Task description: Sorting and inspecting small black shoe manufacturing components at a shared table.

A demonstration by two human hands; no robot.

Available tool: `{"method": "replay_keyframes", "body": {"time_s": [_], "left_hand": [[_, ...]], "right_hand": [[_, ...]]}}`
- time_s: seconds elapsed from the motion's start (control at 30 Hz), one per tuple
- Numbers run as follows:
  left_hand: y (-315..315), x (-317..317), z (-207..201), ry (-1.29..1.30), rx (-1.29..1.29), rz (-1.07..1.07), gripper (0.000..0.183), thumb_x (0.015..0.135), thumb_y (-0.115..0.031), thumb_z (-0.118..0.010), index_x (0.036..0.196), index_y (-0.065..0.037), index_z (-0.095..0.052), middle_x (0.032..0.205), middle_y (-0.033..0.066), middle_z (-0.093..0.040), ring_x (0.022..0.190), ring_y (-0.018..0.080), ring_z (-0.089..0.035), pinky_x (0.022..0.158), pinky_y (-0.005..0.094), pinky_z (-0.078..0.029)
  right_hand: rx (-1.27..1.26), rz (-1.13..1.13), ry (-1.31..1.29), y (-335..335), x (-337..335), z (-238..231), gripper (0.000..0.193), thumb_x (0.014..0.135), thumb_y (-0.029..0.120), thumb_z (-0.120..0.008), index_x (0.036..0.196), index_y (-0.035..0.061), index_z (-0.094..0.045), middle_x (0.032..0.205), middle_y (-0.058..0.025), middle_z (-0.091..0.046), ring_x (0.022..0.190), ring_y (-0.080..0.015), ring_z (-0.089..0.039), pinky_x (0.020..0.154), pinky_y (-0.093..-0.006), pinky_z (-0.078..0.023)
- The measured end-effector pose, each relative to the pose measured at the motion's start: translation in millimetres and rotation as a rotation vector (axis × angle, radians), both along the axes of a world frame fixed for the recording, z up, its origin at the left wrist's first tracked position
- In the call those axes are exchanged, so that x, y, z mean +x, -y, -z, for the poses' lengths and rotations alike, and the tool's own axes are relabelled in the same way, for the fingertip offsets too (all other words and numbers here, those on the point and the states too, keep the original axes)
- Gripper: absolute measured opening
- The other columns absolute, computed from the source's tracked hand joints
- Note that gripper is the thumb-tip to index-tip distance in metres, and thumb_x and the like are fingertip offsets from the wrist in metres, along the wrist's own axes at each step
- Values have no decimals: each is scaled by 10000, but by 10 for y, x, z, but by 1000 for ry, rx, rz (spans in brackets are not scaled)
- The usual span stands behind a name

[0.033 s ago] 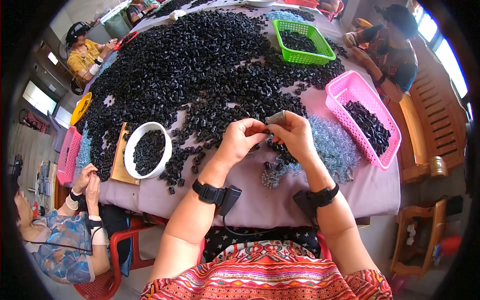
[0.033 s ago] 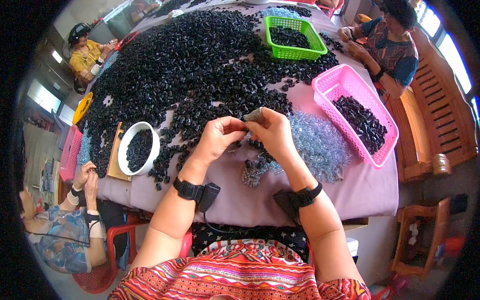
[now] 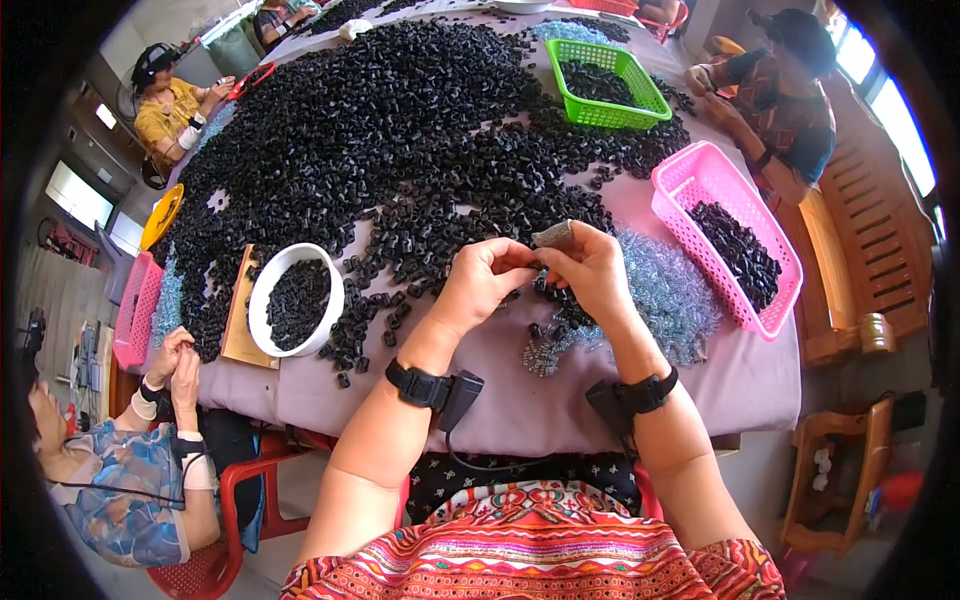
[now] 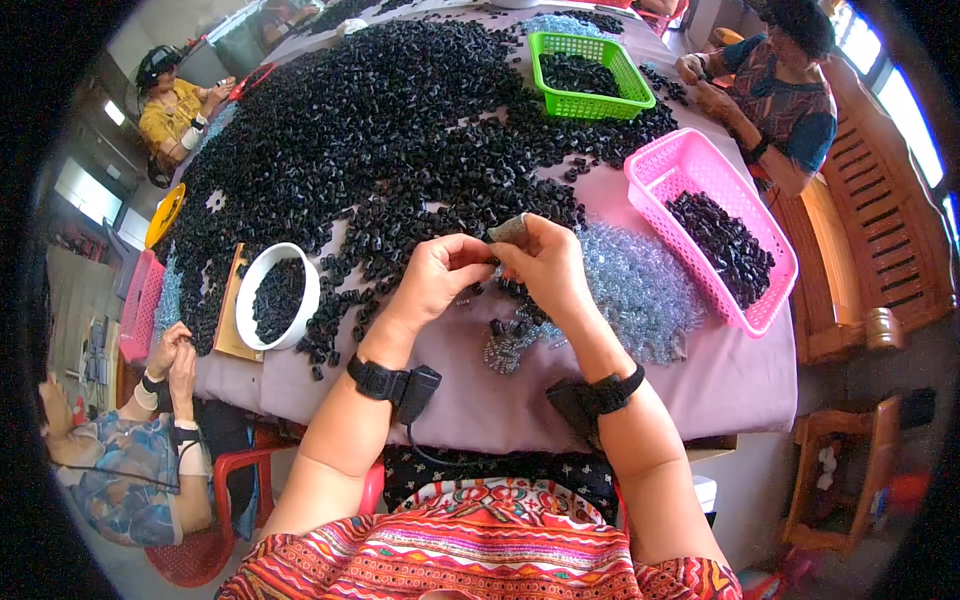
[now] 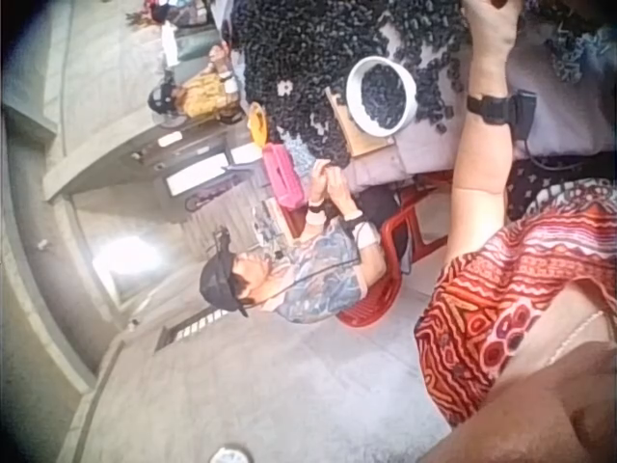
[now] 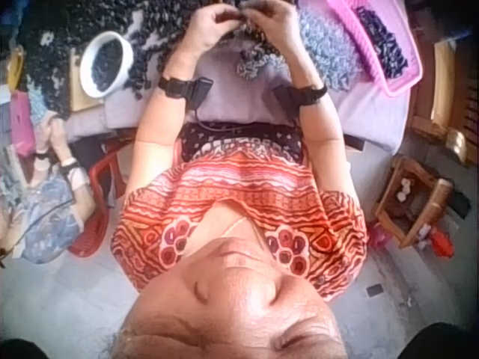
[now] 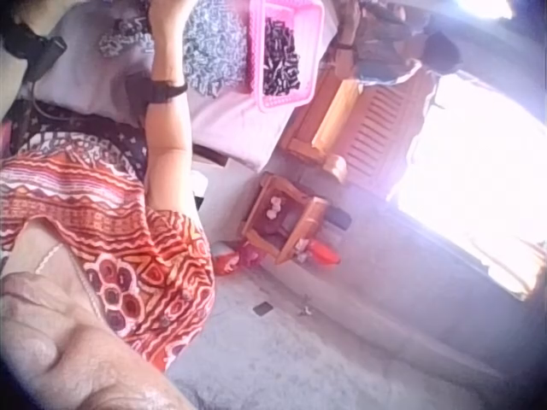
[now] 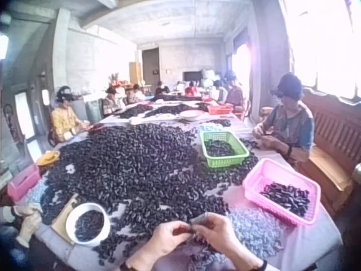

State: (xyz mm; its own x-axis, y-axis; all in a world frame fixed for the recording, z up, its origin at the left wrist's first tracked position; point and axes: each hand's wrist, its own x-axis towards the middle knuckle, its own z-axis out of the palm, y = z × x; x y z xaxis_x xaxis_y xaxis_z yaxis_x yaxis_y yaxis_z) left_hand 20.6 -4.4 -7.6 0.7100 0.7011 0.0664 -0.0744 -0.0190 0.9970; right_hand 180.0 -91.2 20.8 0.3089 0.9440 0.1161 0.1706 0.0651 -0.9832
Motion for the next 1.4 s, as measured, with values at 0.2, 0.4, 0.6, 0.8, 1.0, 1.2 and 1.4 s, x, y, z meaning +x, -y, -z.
{"method": "replay_keyframes", "body": {"time_s": [0.2, 0.4, 0.6, 0.8, 1.0, 1.2, 1.4], "left_hand": [[15, -12, -58, 21, -62, 55, 180, 846, 10, -697, 1024, -20, -684, 917, 25, -699, 792, 84, -643, 746, 229, -532], [-16, -46, -80, 118, -198, 83, 188, 843, 13, -700, 1026, -25, -685, 918, 33, -700, 810, 100, -653, 755, 238, -540], [2, -63, -171, 104, -181, 114, 185, 853, 5, -691, 1035, -28, -685, 925, 36, -703, 825, 97, -653, 770, 241, -543], [-183, -152, -140, 206, -240, -120, 183, 880, -7, -662, 1063, -24, -671, 958, 67, -716, 803, 113, -677, 749, 230, -557], [-246, -185, -57, 264, -278, -191, 160, 888, -31, -671, 1048, -33, -665, 967, 70, -713, 788, 111, -674, 719, 217, -556], [-239, -166, -49, 236, -260, -203, 155, 888, -44, -676, 1042, -35, -668, 964, 59, -716, 785, 97, -668, 716, 215, -552], [-253, -159, 1, 199, -251, -222, 154, 886, -46, -681, 1038, -33, -667, 968, 61, -718, 782, 95, -669, 712, 214, -552]], "right_hand": [[13, 10, -46, -24, -20, 40, 121, 871, 84, -721, 913, -4, -650, 756, -26, -666, 602, -62, -575, 510, -211, -450], [-29, -99, -131, -29, 54, 20, 183, 882, 185, -738, 888, 25, -649, 705, 0, -638, 580, -51, -563, 492, -200, -427], [-14, -158, -216, -20, 78, 56, 205, 895, 242, -726, 884, 49, -657, 684, 13, -623, 570, -51, -560, 488, -193, -415], [-6, -66, 47, -22, 12, 92, 201, 853, 206, -749, 908, 35, -657, 684, 3, -626, 589, -90, -584, 521, -250, -454], [89, -208, 857, 40, -184, 58, 219, 713, 77, -719, 920, 46, -655, 862, -82, -613, 871, -300, -619, 750, -403, -517], [207, -199, 1060, 5, -208, 141, 198, 703, 79, -716, 885, 79, -640, 839, -64, -606, 858, -273, -591, 764, -395, -508], [275, -244, 1063, 1, -239, 121, 174, 702, 84, -712, 853, 83, -626, 814, -57, -596, 834, -265, -587, 758, -387, -505]]}}
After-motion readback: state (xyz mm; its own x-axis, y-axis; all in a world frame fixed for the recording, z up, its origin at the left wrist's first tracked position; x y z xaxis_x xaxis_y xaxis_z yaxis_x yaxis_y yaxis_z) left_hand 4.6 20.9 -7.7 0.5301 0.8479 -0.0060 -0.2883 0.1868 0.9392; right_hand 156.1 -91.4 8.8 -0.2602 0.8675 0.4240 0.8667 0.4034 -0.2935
